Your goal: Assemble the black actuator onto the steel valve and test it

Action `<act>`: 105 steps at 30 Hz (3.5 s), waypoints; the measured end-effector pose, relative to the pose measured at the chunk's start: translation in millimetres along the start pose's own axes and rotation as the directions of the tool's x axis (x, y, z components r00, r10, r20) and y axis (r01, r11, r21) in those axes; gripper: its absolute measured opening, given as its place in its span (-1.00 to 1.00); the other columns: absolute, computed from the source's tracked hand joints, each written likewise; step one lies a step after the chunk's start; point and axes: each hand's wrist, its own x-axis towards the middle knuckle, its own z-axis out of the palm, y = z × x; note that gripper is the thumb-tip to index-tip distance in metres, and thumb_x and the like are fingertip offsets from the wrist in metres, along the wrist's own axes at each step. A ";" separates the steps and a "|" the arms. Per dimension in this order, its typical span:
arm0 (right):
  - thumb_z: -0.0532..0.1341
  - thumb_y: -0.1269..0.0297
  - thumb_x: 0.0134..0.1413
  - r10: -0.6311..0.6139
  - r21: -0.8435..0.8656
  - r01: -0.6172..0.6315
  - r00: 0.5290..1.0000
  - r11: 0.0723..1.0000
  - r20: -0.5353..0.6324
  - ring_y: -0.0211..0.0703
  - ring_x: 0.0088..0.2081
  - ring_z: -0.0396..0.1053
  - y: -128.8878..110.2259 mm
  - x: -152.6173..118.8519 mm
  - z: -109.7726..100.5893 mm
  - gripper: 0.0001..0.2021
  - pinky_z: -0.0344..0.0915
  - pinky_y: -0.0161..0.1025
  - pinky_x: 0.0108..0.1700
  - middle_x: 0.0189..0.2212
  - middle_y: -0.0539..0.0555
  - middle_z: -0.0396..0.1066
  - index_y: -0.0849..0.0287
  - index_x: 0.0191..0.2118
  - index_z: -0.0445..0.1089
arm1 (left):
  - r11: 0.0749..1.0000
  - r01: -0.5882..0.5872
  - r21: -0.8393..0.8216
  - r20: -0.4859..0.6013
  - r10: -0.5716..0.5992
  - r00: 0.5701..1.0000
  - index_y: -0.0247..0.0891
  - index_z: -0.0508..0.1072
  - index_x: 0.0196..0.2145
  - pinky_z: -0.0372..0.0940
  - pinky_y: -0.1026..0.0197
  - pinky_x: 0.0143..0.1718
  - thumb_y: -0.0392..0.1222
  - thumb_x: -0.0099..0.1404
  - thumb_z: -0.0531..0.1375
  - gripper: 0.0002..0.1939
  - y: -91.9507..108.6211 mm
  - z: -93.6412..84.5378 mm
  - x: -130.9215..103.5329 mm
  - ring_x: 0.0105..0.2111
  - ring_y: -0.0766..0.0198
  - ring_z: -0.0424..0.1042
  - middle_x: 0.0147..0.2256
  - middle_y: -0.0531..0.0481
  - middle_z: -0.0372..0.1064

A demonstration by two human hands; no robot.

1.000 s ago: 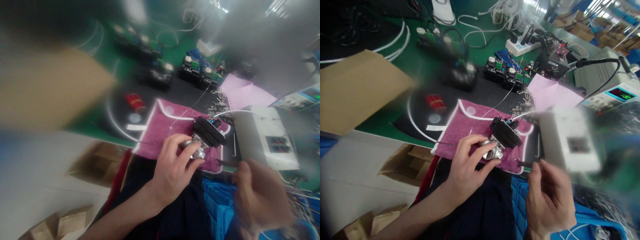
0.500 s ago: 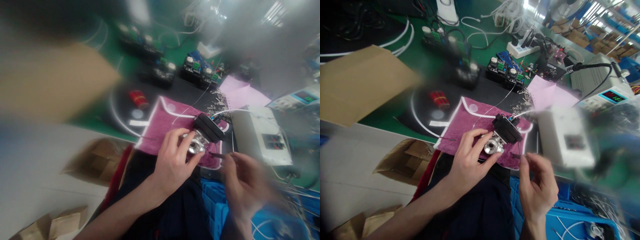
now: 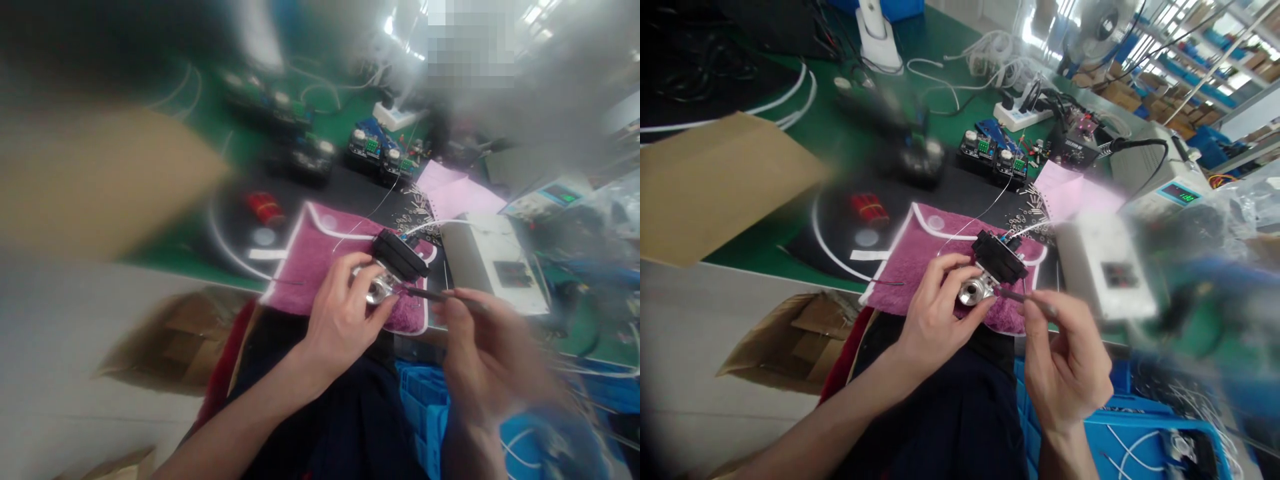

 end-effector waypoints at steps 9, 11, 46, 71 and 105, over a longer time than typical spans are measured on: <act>0.38 0.50 0.17 -0.111 -0.035 0.119 0.976 0.992 0.186 -0.16 -0.22 0.56 5.4 2.0 8.1 -0.77 0.48 -0.18 -0.11 -0.21 0.06 0.61 0.12 -0.08 0.57 | 0.997 0.059 0.048 0.103 -0.064 0.993 -0.29 0.07 0.38 0.41 -0.13 0.19 0.16 0.42 0.22 -0.22 -6.0 6.8 10.8 0.24 -0.09 0.37 0.27 -0.32 0.24; 0.40 0.48 0.16 -0.085 -0.038 0.093 0.980 0.995 0.180 -0.17 -0.23 0.55 10.3 -4.2 1.6 -0.79 0.48 -0.21 -0.13 -0.22 0.06 0.61 0.12 -0.10 0.57 | 0.995 0.033 0.098 0.146 -0.047 0.988 -0.33 -0.01 0.43 0.41 -0.17 0.18 0.21 0.43 0.19 -0.15 -8.7 5.2 10.2 0.24 -0.14 0.37 0.30 -0.36 0.22; 0.46 0.52 0.08 -0.440 -0.305 0.519 0.849 0.799 0.291 -0.20 -0.28 0.59 14.3 5.0 -31.1 -0.66 0.45 -0.30 -0.19 -0.25 0.01 0.63 0.11 -0.05 0.49 | 0.978 -0.016 0.207 0.201 -0.026 0.979 -0.39 0.02 0.44 0.43 -0.12 0.12 0.31 0.46 0.08 -0.13 -15.1 7.1 5.9 0.14 -0.11 0.46 0.14 -0.32 0.39; 0.43 0.52 0.13 -0.385 -0.215 0.450 0.878 0.867 0.285 -0.23 -0.25 0.57 7.6 16.3 -13.8 -0.74 0.46 -0.30 -0.14 -0.25 0.04 0.61 0.14 -0.09 0.51 | 0.975 -0.005 0.221 0.207 -0.042 0.978 -0.41 0.00 0.44 0.45 -0.11 0.08 0.33 0.46 0.06 -0.10 -14.7 7.1 5.8 0.13 -0.12 0.47 0.16 -0.32 0.38; 0.38 0.57 0.16 -0.312 -0.130 0.365 0.899 0.922 0.307 -0.20 -0.21 0.54 15.5 4.2 -10.2 -0.70 0.47 -0.24 -0.07 -0.19 0.10 0.58 0.15 -0.03 0.52 | 0.970 -0.026 0.243 0.178 -0.018 0.984 -0.36 0.00 0.44 0.45 -0.08 0.07 0.34 0.45 0.07 -0.11 -15.8 9.0 4.8 0.10 -0.10 0.48 0.15 -0.29 0.39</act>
